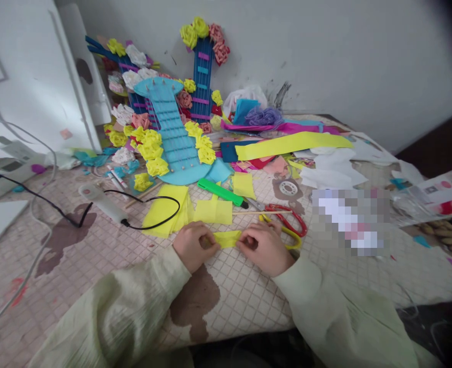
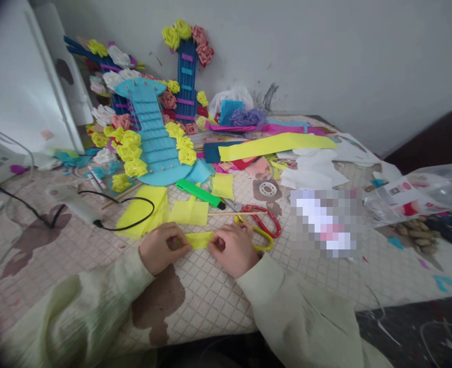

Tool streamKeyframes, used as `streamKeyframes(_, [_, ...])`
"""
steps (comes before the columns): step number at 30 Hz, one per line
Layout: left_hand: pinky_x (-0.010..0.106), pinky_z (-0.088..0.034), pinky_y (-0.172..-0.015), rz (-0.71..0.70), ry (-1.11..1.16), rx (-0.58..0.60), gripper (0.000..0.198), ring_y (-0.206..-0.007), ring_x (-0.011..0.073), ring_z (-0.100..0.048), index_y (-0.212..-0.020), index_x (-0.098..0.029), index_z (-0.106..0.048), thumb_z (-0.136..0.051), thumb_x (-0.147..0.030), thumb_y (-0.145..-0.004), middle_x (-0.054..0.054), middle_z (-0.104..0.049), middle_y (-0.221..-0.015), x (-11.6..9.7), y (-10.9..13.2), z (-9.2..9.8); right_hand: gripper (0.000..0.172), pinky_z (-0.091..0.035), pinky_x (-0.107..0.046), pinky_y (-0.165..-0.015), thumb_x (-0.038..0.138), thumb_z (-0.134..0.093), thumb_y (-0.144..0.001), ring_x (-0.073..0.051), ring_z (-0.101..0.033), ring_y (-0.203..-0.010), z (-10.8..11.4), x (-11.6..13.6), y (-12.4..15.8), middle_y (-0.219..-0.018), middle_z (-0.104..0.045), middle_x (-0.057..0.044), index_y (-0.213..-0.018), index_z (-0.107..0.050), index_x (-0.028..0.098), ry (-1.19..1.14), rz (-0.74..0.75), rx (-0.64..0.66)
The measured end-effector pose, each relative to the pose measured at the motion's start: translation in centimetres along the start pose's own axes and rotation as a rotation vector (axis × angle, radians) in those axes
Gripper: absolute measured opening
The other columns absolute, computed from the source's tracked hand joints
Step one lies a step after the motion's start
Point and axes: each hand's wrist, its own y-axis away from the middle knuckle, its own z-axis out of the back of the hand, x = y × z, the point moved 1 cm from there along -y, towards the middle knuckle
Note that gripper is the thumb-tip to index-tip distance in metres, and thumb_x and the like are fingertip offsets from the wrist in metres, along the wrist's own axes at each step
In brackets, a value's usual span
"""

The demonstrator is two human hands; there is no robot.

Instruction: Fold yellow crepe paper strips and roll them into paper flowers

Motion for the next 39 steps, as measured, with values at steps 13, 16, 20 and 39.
streamKeyframes(13, [0.022, -0.034, -0.051, -0.06, 0.018, -0.041, 0.015, -0.054, 0.0113, -0.044, -0.057, -0.017, -0.048, -0.062, -0.021, -0.061, -0.004, -0.046, -0.054, 0.3, 0.1, -0.2, 0.026, -0.017, -0.041, -0.082, 0.015, -0.046, -0.081, -0.016, -0.04, -0.081, -0.6, 1.0, 1.1, -0.08, -0.051, 0.0, -0.08, -0.063, 0.034, 0.175, 0.341, -0.027])
streamKeyframes(16, [0.022, -0.034, -0.051, -0.063, 0.017, -0.041, 0.017, -0.054, 0.0115, -0.044, -0.056, -0.017, -0.047, -0.062, -0.021, -0.061, -0.004, -0.046, -0.054, 0.3, 0.0, -0.2, 0.024, -0.014, -0.043, -0.084, 0.018, -0.048, -0.081, -0.018, -0.038, -0.084, -0.5, 0.9, 1.1, -0.084, -0.054, 0.0, -0.082, -0.064, 0.036, 0.193, 0.353, -0.028])
streamKeyframes(20, [0.023, -0.035, -0.051, -0.073, 0.02, -0.06, 0.017, -0.054, 0.0116, -0.045, -0.057, -0.018, -0.047, -0.063, -0.022, -0.06, -0.004, -0.048, -0.056, 0.5, 0.1, -0.3, 0.022, -0.016, -0.044, -0.081, 0.013, -0.056, -0.072, -0.019, -0.038, -0.086, -0.1, 0.1, 1.3, -0.083, -0.055, 0.0, -0.071, -0.066, 0.033, 0.17, 0.309, -0.082])
streamKeyframes(39, [0.035, -0.04, -0.075, -0.337, 0.013, -0.007, 0.018, -0.082, 0.019, -0.049, -0.084, -0.021, -0.061, -0.053, -0.015, -0.07, 0.004, -0.054, -0.091, 0.4, 0.5, -0.3, 0.009, -0.029, -0.036, -0.087, 0.02, -0.055, -0.074, -0.017, -0.046, -0.092, 0.8, 0.4, -0.5, -0.094, -0.059, -0.002, -0.08, -0.061, 0.021, 0.096, 0.461, 0.056])
